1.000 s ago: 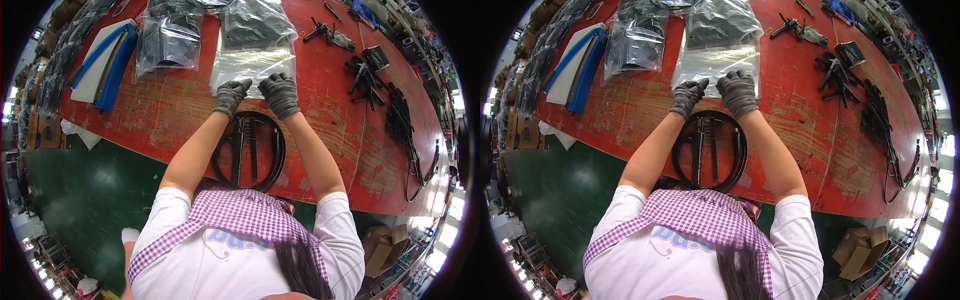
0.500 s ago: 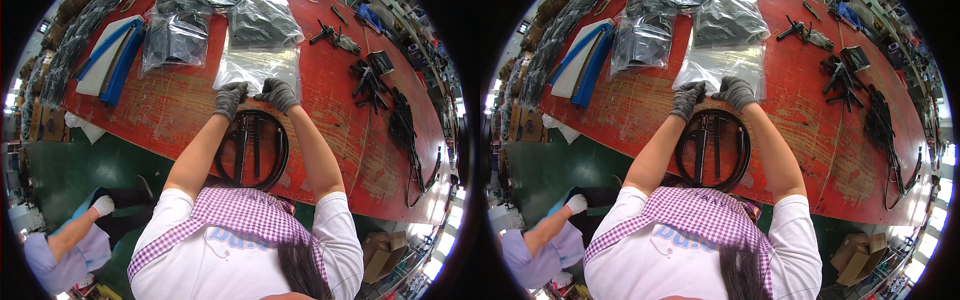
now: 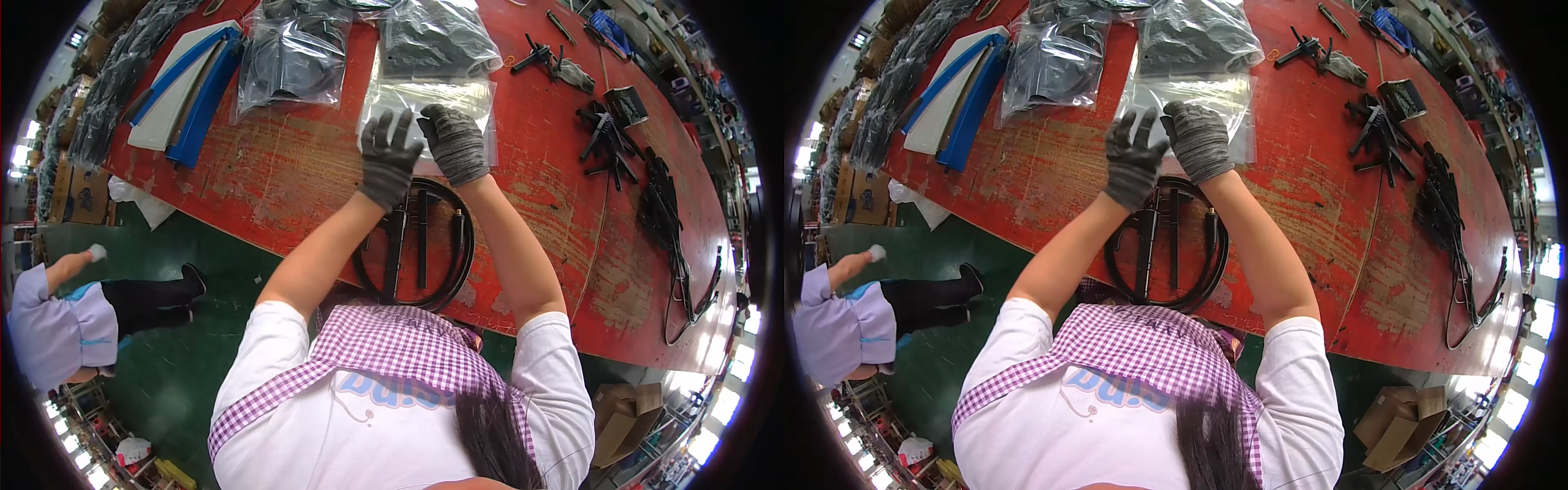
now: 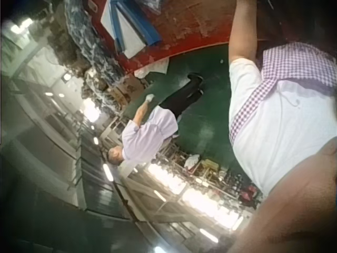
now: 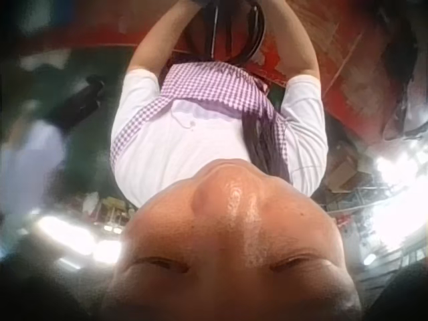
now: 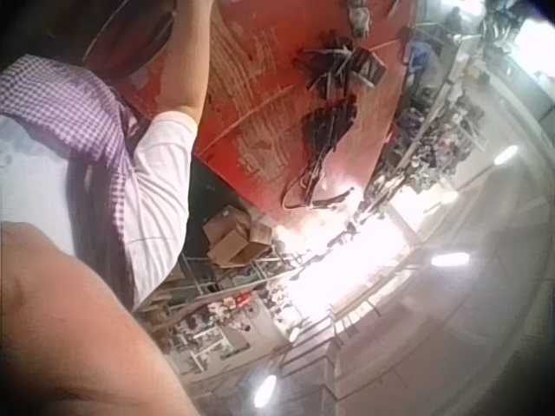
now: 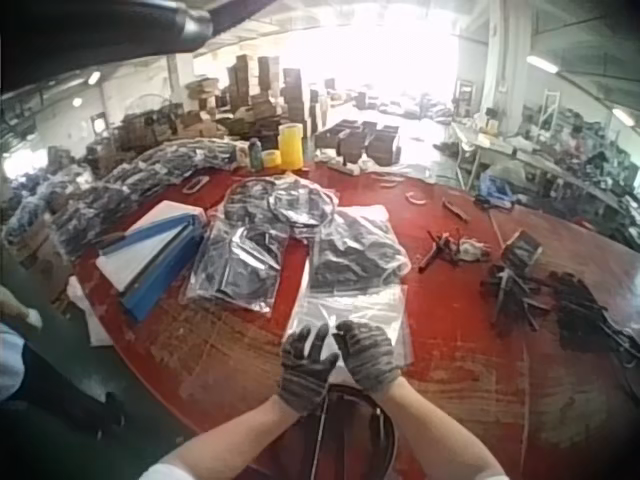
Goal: The person repeatedly picks up black cables from a pile on a red table, coils them into circular shapes, and places them into clear plastic bags. The person then moves the packaged cables to a stack on the left side of the table. The process is repeated for multiple cables throughout the video.
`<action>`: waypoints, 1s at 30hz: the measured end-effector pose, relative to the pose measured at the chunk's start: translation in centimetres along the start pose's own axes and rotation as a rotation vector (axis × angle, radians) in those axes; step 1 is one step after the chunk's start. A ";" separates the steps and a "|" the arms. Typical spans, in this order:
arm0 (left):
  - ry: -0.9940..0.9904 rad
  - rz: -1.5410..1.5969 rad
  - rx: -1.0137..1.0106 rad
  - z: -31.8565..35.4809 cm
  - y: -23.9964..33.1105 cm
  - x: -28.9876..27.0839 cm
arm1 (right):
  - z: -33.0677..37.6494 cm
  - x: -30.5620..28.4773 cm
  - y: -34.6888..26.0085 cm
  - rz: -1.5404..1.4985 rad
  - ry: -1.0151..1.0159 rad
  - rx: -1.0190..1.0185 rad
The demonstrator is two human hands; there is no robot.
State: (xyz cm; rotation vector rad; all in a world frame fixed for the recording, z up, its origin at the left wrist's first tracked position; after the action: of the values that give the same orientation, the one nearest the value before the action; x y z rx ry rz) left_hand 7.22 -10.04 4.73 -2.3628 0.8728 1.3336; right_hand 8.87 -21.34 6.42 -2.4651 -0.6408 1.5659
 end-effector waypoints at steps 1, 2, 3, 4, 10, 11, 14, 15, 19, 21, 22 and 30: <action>-0.103 -0.037 -0.080 -0.5 -1.6 2.0 | -0.2 -0.4 -0.5 0.037 0.002 -0.027; -0.206 -0.074 -0.159 -0.8 -3.4 3.8 | -0.1 -0.1 -0.6 0.106 -0.098 -0.015; -0.382 -0.087 -0.086 -1.1 -4.6 4.9 | 0.5 -1.4 -1.7 0.234 -0.033 -0.137; -0.369 -0.095 -0.057 -1.0 -5.3 4.5 | 1.6 -2.7 -3.3 0.354 0.021 -0.261; -0.371 -0.266 0.051 -0.5 -6.1 4.7 | 5.7 0.4 3.9 0.736 -0.350 -0.056; -0.389 -0.298 0.010 -0.1 -6.6 5.2 | 6.0 0.6 4.8 0.719 -0.403 0.018; -0.613 -0.297 -0.076 0.3 -6.0 6.8 | 7.8 2.0 7.6 0.615 -0.425 0.153; -0.685 -0.277 -0.109 0.6 -6.2 7.7 | 9.0 2.7 8.0 0.520 -0.413 0.138; -0.627 -0.357 0.209 4.8 -4.4 8.0 | 14.3 1.1 6.1 0.360 -0.426 0.107; -0.580 -0.211 0.389 8.3 -3.1 6.1 | 18.7 -0.2 3.9 0.276 -0.376 -0.006; -0.490 -0.099 0.425 9.8 -2.4 3.8 | 20.3 -1.3 2.3 0.195 -0.373 -0.041; -0.744 0.079 0.154 24.9 -1.5 -4.8 | 29.8 -0.6 -6.9 -0.052 -0.621 -0.066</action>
State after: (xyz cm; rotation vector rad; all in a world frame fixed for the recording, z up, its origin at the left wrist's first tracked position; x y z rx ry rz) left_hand -10.40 5.80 -4.40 -1.5232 0.7879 1.8958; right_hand -19.82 -18.35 -3.90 -1.9550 -0.8340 2.3313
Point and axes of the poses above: each hand's wrist, its own z-axis away from the middle knuckle, its own x-axis out of the palm, y = z × x, the point moved 7 cm from there along -z, towards the middle knuckle, and after that the axes turned 8 degrees about -y, right-handed, at the moved point
